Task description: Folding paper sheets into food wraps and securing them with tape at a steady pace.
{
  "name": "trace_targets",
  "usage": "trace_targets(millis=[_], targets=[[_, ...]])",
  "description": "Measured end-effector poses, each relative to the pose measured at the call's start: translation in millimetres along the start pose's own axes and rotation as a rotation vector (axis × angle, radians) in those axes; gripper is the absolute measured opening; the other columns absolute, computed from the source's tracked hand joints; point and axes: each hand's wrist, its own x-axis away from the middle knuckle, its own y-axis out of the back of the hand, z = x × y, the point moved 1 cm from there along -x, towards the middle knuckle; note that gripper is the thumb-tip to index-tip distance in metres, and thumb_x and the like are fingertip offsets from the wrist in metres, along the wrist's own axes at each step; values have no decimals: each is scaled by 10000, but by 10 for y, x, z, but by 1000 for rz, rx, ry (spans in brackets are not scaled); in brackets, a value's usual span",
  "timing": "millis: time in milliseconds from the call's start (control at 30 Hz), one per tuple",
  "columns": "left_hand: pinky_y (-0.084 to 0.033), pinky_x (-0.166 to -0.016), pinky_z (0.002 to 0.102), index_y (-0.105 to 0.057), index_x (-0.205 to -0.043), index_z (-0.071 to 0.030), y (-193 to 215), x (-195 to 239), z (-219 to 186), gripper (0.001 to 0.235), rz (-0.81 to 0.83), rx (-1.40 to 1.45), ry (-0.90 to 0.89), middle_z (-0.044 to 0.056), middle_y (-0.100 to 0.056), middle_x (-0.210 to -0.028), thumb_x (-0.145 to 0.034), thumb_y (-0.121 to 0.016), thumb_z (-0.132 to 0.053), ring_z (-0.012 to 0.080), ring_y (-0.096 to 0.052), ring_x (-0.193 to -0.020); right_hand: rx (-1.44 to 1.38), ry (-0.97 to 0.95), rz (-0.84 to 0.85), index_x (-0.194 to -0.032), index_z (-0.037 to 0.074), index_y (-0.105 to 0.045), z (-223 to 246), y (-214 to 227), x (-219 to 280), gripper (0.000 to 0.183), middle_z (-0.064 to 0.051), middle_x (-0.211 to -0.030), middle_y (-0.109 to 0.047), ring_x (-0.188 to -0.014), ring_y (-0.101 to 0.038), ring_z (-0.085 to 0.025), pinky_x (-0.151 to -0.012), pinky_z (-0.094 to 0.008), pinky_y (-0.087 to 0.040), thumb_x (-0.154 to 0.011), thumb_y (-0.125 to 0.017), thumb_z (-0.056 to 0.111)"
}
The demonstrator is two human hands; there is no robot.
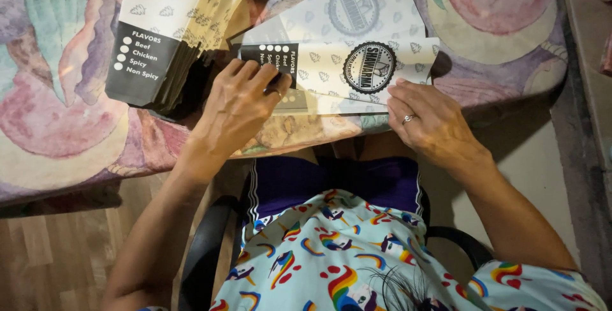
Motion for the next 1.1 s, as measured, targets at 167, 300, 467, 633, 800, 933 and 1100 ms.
trace_targets(millis=[167, 300, 467, 633, 800, 933, 1100], targets=[[-519, -727, 334, -798, -906, -149, -142, 57, 64, 131, -38, -99, -85, 37, -653, -940, -893, -764, -23, 201, -631, -781, -28, 37, 49, -961, -84, -760, -171, -103, 225, 141, -224, -989, -740, -948, -735, -398, -833, -471, -631, -987, -701, 42], [-522, -841, 406, -771, -904, -87, -228, 46, 43, 96, -42, -75, -110, 94, -666, -1034, -872, -749, 0, 262, -641, -951, -79, 26, 97, -969, -61, -749, -184, -25, 230, 98, -194, -1040, -738, -986, -729, -386, -861, -460, -628, -990, -668, -10], [-548, -775, 395, -724, -846, -31, -115, -26, -13, 140, -44, 86, -149, 151, -652, -969, -883, -663, 89, 305, -672, -854, -76, 17, 101, -962, -62, -753, -153, -25, 210, 82, -193, -1012, -730, -946, -728, -379, -863, -464, -632, -967, -680, -27], [-544, -718, 371, -772, -914, -110, -24, -122, -91, 140, 44, 70, -75, 111, -679, -899, -914, -708, 15, 249, -686, -769, -29, 38, 82, -972, -45, -748, -129, -68, 197, 72, -179, -1001, -718, -925, -725, -355, -858, -444, -635, -965, -709, 14], [-544, -718, 350, -755, -823, -85, -126, -134, -131, 141, 27, 2, -81, 88, -650, -849, -905, -708, 19, 221, -653, -727, -31, 10, 111, -984, -43, -740, -95, 7, 133, 57, -176, -972, -704, -918, -709, -358, -827, -453, -631, -968, -686, -42], [-533, -812, 356, -747, -792, -75, -189, -173, -223, 159, 52, -95, -138, 70, -648, -846, -900, -692, 28, 213, -613, -796, -46, -13, 111, -992, -44, -746, -110, -11, 183, 66, -169, -985, -701, -935, -704, -353, -842, -447, -630, -974, -682, -48], [-550, -762, 381, -723, -818, -3, -213, -185, -297, 102, -26, 49, -151, 148, -612, -838, -856, -695, 88, 288, -650, -781, -35, -39, 105, -977, -43, -744, -103, -41, 194, 33, -159, -966, -693, -925, -697, -341, -828, -436, -625, -963, -714, -41]])
